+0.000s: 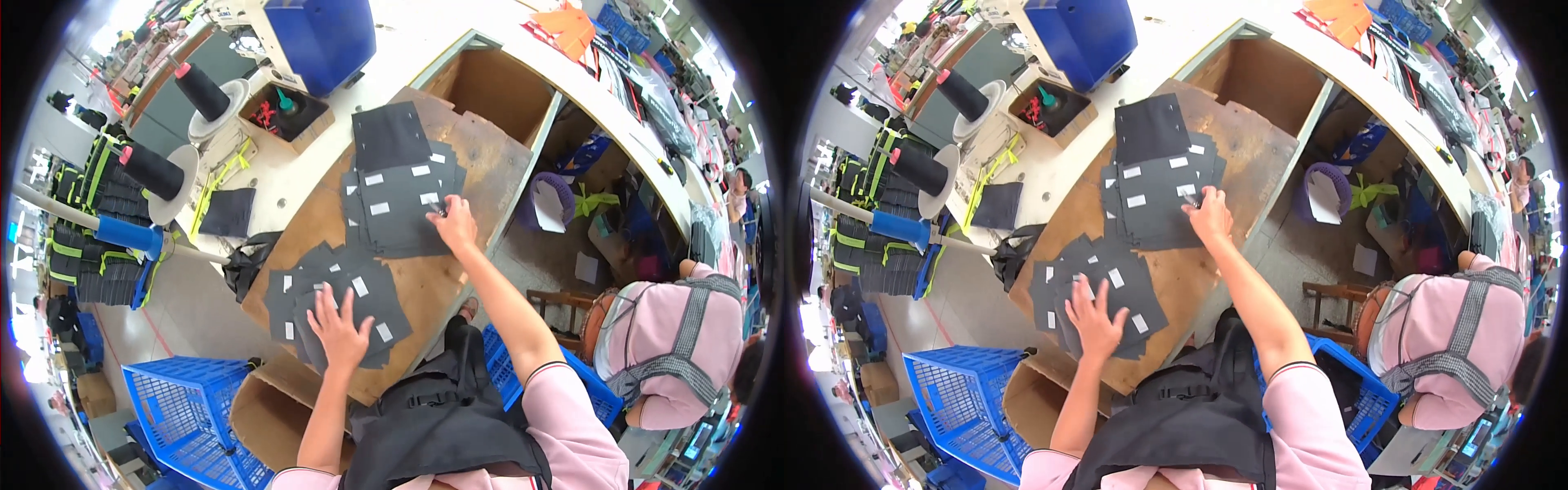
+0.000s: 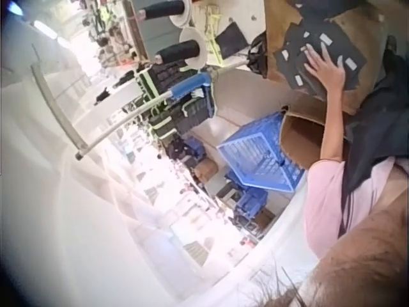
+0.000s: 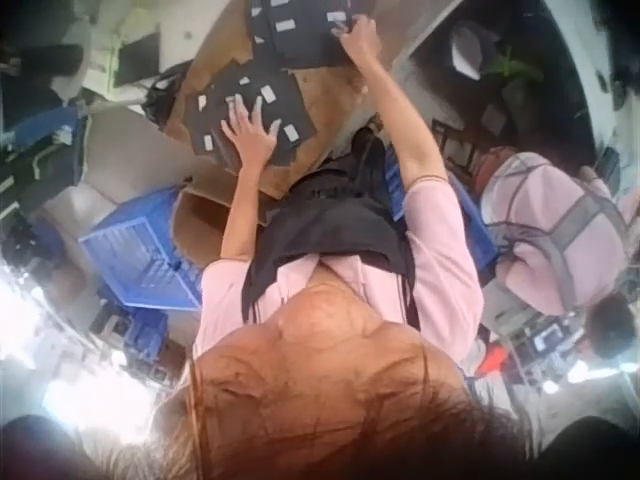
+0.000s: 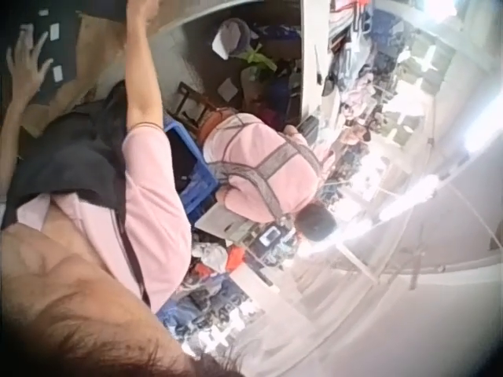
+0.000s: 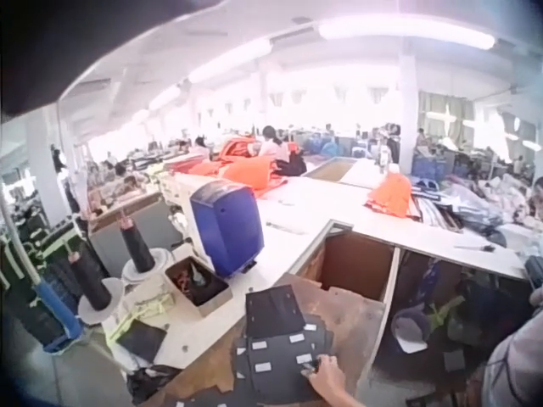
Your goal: Trimming excess threads from fabric components in a garment factory.
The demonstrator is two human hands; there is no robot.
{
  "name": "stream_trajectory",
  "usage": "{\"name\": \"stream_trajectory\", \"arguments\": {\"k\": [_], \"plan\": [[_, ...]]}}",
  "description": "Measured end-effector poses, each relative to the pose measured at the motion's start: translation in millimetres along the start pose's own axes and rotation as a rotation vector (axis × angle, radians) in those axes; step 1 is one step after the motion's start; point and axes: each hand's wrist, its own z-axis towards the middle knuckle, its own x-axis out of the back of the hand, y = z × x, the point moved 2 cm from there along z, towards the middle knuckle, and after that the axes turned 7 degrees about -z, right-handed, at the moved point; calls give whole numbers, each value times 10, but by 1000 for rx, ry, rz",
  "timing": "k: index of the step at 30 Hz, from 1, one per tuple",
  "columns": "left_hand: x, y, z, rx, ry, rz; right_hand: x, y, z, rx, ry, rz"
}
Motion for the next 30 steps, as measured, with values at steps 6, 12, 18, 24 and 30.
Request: {"name": "stream_trajectory", "arguments": {"k": [6, 12, 18, 24, 30], "plan": [[-161, -131, -61, 1, 4, -9, -176, -67, 111, -101, -46, 16], [1, 72, 94, 28, 123, -179, 150, 41, 35, -75, -31, 125], [518, 667, 660, -214, 180, -605, 1355, -148, -1021, 644, -214, 203], [82, 905, 375, 247, -1090, -1710, 1869, 70, -1782, 631, -468, 368], [372, 1086, -79, 392, -964, -1845, 1712, 587, -1963, 137, -367, 643]]}}
